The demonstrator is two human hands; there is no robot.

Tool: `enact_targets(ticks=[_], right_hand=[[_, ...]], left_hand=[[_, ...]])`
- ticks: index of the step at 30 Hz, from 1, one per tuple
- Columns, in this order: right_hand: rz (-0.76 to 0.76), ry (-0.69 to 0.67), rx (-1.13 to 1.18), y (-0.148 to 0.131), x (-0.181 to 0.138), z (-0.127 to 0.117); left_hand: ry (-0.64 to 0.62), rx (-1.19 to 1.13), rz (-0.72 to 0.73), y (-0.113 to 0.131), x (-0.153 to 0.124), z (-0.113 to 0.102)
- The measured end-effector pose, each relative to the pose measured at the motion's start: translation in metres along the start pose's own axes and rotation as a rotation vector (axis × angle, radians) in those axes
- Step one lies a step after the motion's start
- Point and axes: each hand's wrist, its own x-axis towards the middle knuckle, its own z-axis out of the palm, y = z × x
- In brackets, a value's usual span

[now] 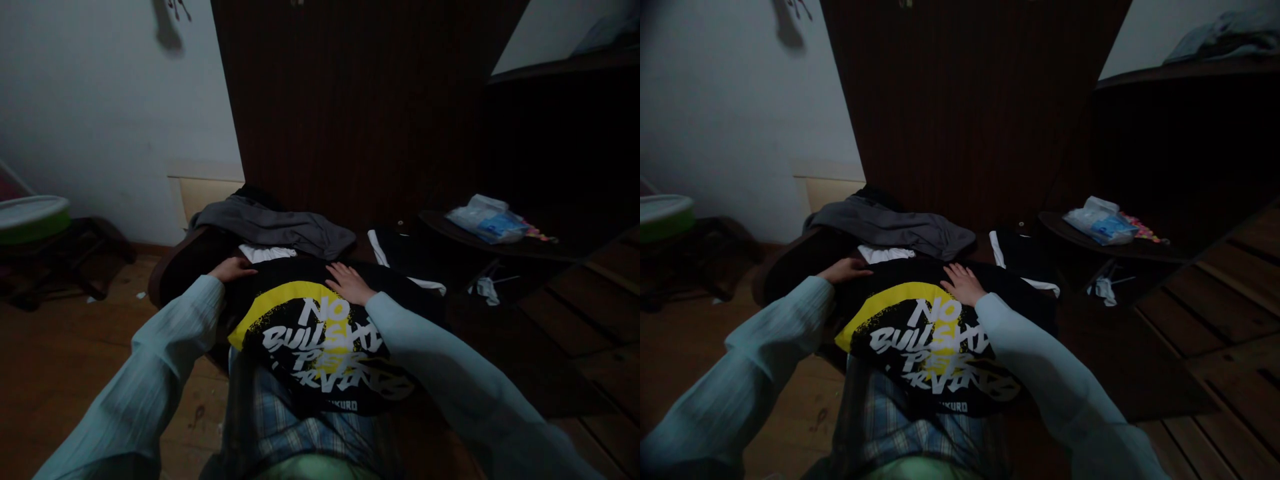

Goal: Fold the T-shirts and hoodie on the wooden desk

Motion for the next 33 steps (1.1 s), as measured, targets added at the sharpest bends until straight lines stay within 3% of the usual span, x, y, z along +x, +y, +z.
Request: enact_targets(ticks=[3, 6, 9, 12, 19, 26, 29, 33], right_hand=[[0.041, -0.001, -0.082, -0.016, 0.003, -0.009], [0.008, 0.114, -0.153, -0.05, 0.005, -0.015], [-0.279, 0.223, -0.082, -0.088, 0.005, -0.01], [-0.544, 0.177, -0.005, -0.109, 0.004, 0.002], [-0.539, 0.09, 0.075, -0.089, 0.005, 0.019], [-0.534, 0.088, 0.121, -0.078, 0.0, 0.018], [-0.528, 0.084, 0.149, -0.078, 0.001, 0.02], [-0.516, 0.071, 0.186, -0.077, 0.002, 0.02]], left_hand=[[-0.129, -0.116, 0.048, -0.016, -0.012, -0.005], [-0.113, -0.156, 0.106, -0.022, -0.018, -0.001], [0.01, -0.16, 0.132, -0.02, -0.015, 0.009], [0.135, -0.201, 0.158, -0.019, -0.008, 0.016], [0.319, -0.276, -0.063, -0.019, -0.01, 0.025], [0.424, -0.673, -0.015, -0.012, -0.039, 0.034], [0.376, -0.786, -0.035, -0.008, -0.054, 0.031], [0.242, -0.877, 0.111, -0.003, -0.068, 0.025]])
